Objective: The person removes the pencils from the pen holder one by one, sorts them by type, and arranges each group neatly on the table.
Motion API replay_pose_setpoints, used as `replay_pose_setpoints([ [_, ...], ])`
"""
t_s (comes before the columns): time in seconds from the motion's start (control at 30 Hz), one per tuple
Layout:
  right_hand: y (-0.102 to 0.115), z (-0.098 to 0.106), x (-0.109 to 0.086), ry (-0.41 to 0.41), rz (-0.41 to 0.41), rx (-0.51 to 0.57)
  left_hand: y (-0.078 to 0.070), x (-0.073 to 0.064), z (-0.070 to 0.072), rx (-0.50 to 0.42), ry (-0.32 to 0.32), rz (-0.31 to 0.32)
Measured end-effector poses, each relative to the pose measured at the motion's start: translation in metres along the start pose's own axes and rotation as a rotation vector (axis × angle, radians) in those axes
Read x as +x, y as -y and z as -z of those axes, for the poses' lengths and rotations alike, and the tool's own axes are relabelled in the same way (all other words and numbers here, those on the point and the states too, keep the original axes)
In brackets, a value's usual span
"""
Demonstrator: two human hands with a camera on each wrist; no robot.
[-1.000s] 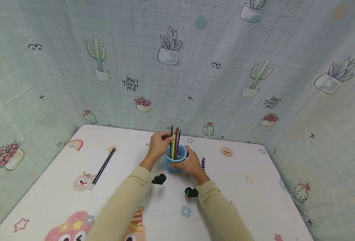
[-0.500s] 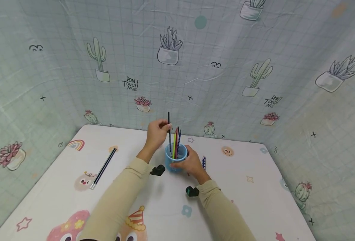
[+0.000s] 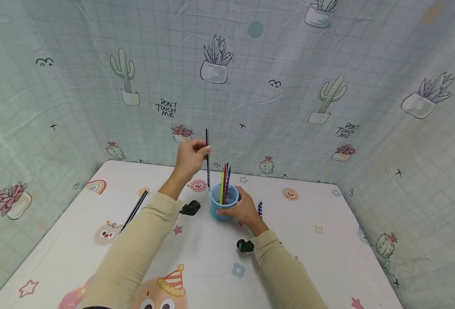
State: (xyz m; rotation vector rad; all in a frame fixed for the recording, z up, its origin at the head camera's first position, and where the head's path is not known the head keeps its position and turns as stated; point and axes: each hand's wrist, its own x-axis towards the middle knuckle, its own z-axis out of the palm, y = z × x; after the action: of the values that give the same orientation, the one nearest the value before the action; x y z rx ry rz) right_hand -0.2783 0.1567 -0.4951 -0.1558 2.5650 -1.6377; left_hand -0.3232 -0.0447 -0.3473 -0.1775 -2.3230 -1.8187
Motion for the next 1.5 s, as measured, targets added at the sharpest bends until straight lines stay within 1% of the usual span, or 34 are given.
replay_pose_setpoints([
  [0.13,0.0,-0.001,0.0,0.007,-0.001,0.009,0.0,0.001,0.013,0.02,0.021,0.024],
  [0.27,0.0,0.0,0.0,0.006,-0.003,0.012,0.002,-0.001,0.028,0.038,0.057,0.068],
  [0.4,-0.001,0.0,0.0,0.0,-0.01,0.008,0.009,-0.004,0.044,0.087,0.095,0.117],
  [0.6,-0.001,-0.001,0.0,-0.004,-0.01,0.004,0.02,-0.01,0.069,0.154,0.152,0.16],
  [0.73,-0.002,-0.001,0.001,-0.006,-0.012,-0.005,0.028,-0.015,0.084,0.198,0.168,0.195],
  [0.93,-0.003,0.0,0.001,-0.006,-0.012,-0.017,0.041,-0.021,0.103,0.262,0.184,0.232],
  [1.0,-0.003,0.0,0.002,-0.006,-0.016,-0.018,0.047,-0.023,0.109,0.283,0.188,0.245],
  [1.2,0.0,-0.006,0.002,0.013,-0.019,-0.017,0.065,-0.032,0.134,0.328,0.189,0.291],
  [1.3,0.0,-0.006,0.001,0.02,-0.009,-0.017,0.076,-0.035,0.141,0.34,0.2,0.321],
  [1.4,0.0,-0.003,-0.001,0.007,-0.009,-0.015,0.084,-0.037,0.143,0.344,0.219,0.34],
  [1.5,0.0,-0.002,-0.003,-0.004,-0.016,-0.008,0.093,-0.039,0.145,0.363,0.219,0.368],
])
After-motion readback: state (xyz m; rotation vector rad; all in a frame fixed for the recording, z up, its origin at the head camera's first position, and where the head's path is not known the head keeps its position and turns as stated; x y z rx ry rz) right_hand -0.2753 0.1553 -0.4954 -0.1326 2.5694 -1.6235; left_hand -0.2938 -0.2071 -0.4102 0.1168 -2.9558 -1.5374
